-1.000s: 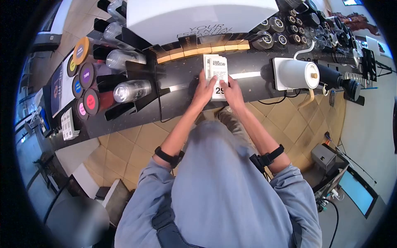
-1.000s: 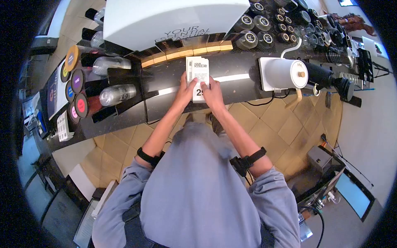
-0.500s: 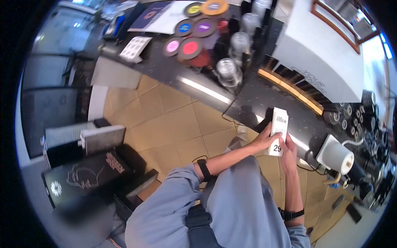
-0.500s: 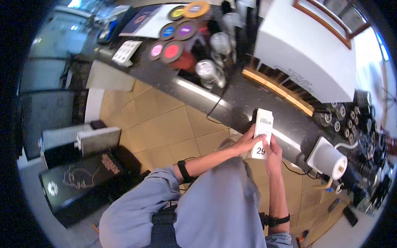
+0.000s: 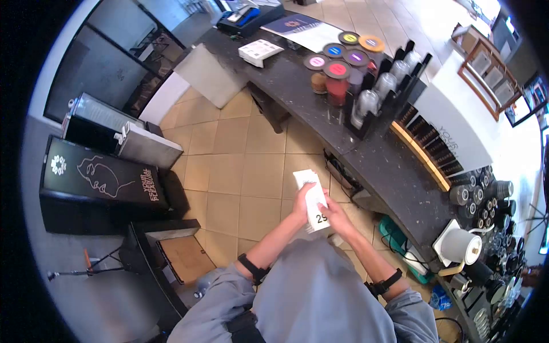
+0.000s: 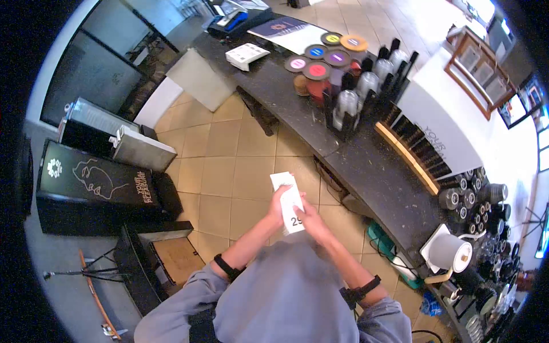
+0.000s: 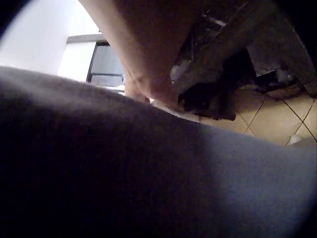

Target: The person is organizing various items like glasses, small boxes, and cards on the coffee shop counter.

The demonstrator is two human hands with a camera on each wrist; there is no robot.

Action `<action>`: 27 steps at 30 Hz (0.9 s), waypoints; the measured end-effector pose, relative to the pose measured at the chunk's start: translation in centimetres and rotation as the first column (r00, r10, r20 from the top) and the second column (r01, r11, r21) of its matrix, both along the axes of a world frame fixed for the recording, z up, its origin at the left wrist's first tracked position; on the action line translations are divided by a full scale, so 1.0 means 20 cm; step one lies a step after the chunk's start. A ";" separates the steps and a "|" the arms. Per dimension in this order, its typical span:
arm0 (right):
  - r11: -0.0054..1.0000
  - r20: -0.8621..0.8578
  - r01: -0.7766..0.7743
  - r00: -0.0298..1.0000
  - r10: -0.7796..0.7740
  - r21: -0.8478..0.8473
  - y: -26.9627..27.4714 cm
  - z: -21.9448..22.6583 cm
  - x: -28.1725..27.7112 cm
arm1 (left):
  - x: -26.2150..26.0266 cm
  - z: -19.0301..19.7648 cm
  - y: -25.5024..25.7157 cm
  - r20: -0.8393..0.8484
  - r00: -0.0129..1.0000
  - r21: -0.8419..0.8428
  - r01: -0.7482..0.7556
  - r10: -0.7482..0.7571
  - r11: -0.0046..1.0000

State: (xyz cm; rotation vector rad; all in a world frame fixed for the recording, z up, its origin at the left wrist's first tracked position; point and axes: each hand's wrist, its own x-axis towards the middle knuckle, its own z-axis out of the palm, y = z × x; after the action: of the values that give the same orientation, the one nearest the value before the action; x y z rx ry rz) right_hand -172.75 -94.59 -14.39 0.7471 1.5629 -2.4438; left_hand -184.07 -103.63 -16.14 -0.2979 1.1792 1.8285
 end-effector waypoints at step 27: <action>0.965 -0.041 -0.260 0.965 0.261 0.028 -1.15 0.07 -2.03 | -2.02 -0.02 -1.27 -0.037 0.948 0.238 -0.298 0.316 0.924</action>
State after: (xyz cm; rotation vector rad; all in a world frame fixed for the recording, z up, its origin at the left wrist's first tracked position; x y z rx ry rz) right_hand -213.35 -117.52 -13.03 0.4585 1.5932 -2.2695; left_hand -224.53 -129.01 -16.46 -0.2960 0.9991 2.2469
